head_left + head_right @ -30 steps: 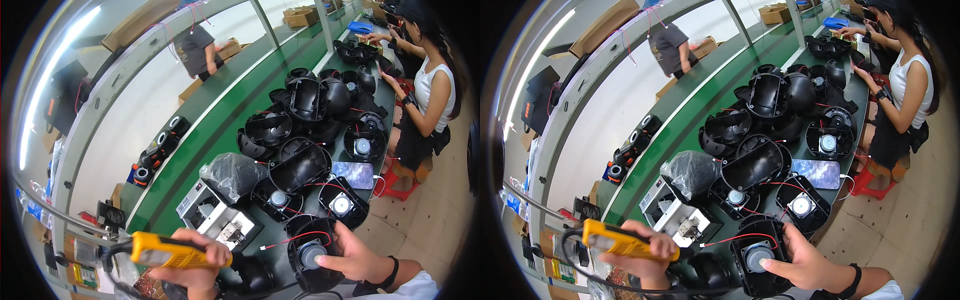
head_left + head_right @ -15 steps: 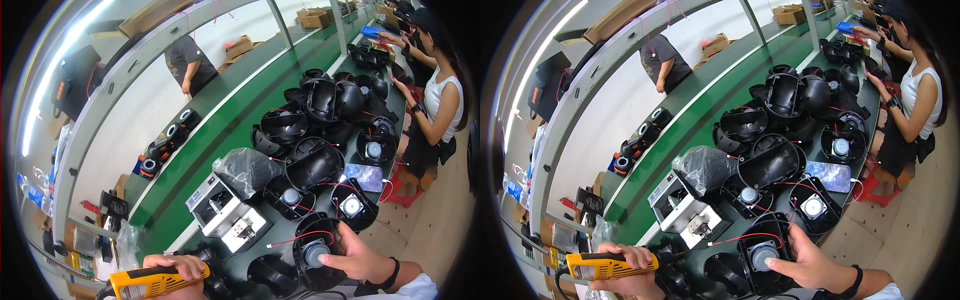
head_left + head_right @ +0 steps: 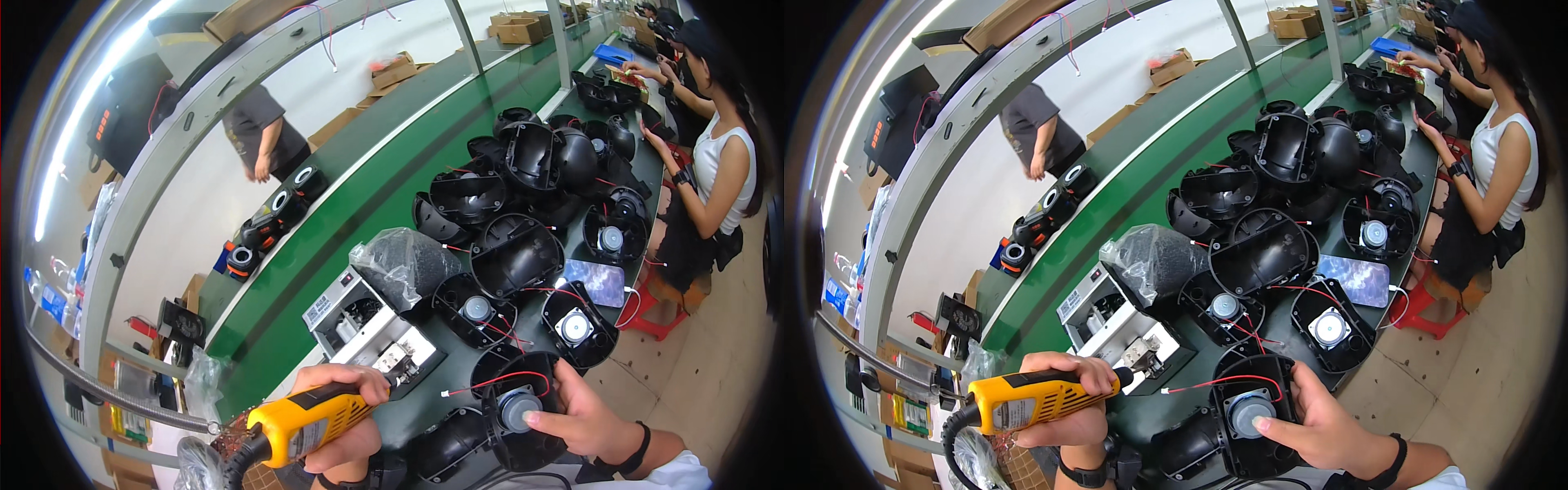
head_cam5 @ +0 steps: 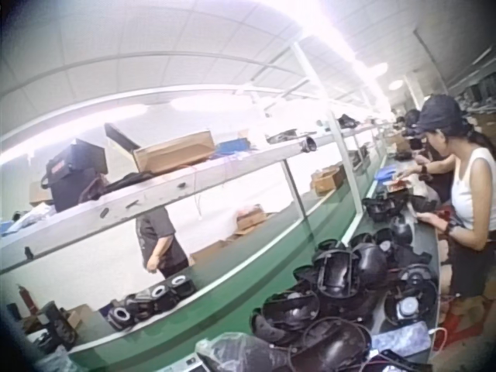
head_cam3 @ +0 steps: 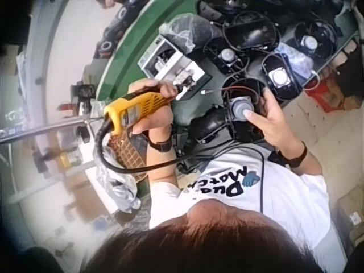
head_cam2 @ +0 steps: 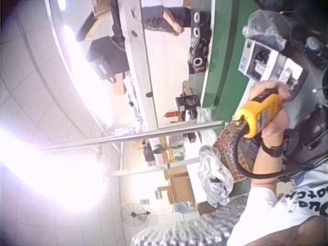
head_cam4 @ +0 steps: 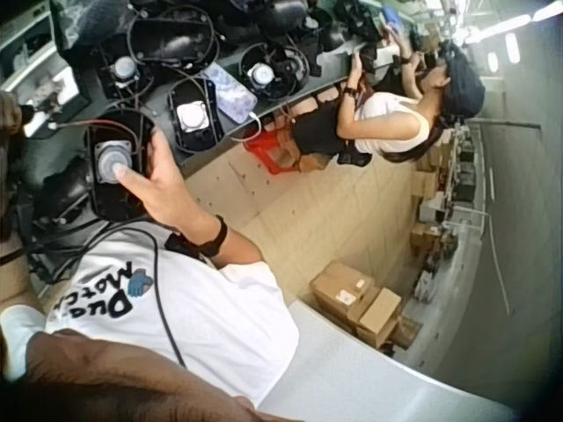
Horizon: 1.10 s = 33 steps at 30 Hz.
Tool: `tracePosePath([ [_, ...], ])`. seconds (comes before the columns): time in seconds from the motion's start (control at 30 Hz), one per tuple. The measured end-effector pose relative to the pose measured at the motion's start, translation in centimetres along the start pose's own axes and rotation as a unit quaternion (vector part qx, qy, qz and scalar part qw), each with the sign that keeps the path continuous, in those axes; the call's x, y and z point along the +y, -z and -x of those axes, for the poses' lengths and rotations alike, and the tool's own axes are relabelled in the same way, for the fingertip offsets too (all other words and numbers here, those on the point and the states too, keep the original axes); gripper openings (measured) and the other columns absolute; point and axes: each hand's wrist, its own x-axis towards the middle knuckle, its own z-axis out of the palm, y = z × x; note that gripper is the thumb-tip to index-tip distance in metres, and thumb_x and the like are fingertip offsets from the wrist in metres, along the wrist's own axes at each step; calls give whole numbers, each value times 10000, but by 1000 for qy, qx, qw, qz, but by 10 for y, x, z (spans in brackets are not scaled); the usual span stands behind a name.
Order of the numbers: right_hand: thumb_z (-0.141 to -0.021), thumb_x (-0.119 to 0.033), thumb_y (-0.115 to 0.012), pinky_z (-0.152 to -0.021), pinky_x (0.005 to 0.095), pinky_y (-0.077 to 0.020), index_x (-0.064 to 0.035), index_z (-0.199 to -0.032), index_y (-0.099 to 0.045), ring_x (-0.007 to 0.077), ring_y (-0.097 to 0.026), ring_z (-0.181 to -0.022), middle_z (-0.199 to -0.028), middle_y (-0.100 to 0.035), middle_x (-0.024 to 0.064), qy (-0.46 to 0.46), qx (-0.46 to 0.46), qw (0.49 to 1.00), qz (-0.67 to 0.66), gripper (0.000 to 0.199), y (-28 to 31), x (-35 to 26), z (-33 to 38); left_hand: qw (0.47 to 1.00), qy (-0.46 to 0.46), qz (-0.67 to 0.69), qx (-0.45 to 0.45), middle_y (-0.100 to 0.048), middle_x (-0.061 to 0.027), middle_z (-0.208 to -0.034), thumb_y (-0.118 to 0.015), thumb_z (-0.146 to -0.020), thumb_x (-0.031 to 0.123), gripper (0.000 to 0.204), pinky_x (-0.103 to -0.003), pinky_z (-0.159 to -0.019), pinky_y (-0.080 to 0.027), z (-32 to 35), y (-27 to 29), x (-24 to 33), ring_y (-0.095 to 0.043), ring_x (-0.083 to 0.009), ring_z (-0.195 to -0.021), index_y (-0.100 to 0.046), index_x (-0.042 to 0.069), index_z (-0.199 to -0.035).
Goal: Assembling plastic speaker housings by installing speakers and wiring, then securing them with an electric screwdriver.
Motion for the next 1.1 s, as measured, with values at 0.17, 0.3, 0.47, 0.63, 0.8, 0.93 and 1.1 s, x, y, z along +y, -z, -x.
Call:
tracePosePath([
  [0.17, -937, -47, -688, -1125, 373, -386, 54, -1492, -245, 189, -485, -1315, -1408, -486, 139, 5, 2, 1000, -6, 718, 3, 1, 1, 991, 130, 10, -37, -542, -54, -634, -371, -644, 1025, 1064, -307, -512, -499, -9, -1, 21, -533, -174, -487, -481, 38, -1026],
  [0.3, -942, -51, -685, -1132, 373, -376, 57, -1498, -232, 185, -476, -1322, -1415, -479, 137, -2, 0, 1000, -11, 725, 6, 2, 1, 999, 3, 36, 7, -552, -61, -652, -399, -648, 1017, 1061, -339, -536, -503, -10, -3, 8, -540, -180, -514, -482, 35, -1042],
  [0.47, -943, -55, -686, -1144, 372, -358, 71, -1504, -211, 195, -456, -1344, -1444, -451, 147, 6, -14, 1000, -27, 745, 7, 7, 0, 997, -59, 1, -53, -564, -86, -688, -492, -680, 968, 1028, -366, -569, -501, 9, -6, 8, -556, -211, -547, -490, 15, -1067],
  [0.63, -949, -88, -695, -1179, 371, -292, 110, -1510, -171, 221, -380, -1408, -1488, -397, 181, 18, -17, 999, -40, 792, 14, 11, 1, 962, -161, -87, -205, -628, -122, -739, -751, -913, 310, 376, -395, -631, -557, 12, -18, 30, -623, -249, -622, -621, -27, -1017],
  [0.8, -957, -166, -710, -1198, 377, -249, 153, -1499, -154, 240, -324, -1442, -1504, -362, 226, 14, -9, 1000, 8, 840, 24, 22, 4, 955, -209, -83, -193, -609, -100, -656, -715, -924, 140, 197, -427, -610, -576, 31, -17, 23, -623, -257, -570, -624, -7, -1018],
  [0.93, -952, -170, -719, -1192, 371, -259, 136, -1494, -187, 224, -343, -1427, -1496, -376, 211, 16, -11, 1000, -13, 818, 22, 11, 2, 944, -221, -95, -225, -629, -117, -681, -710, -916, 92, 192, -452, -641, -590, 35, -13, 20, -634, -267, -583, -613, -9, -1046],
  [1.1, -952, -170, -720, -1190, 365, -262, 129, -1491, -199, 217, -350, -1420, -1493, -384, 202, 24, -10, 1000, -6, 807, 28, 13, 3, 920, -256, -116, -272, -643, -126, -690, -714, -882, 55, 216, -483, -667, -599, 45, 3, 10, -653, -291, -595, -614, -8, -1064],
])
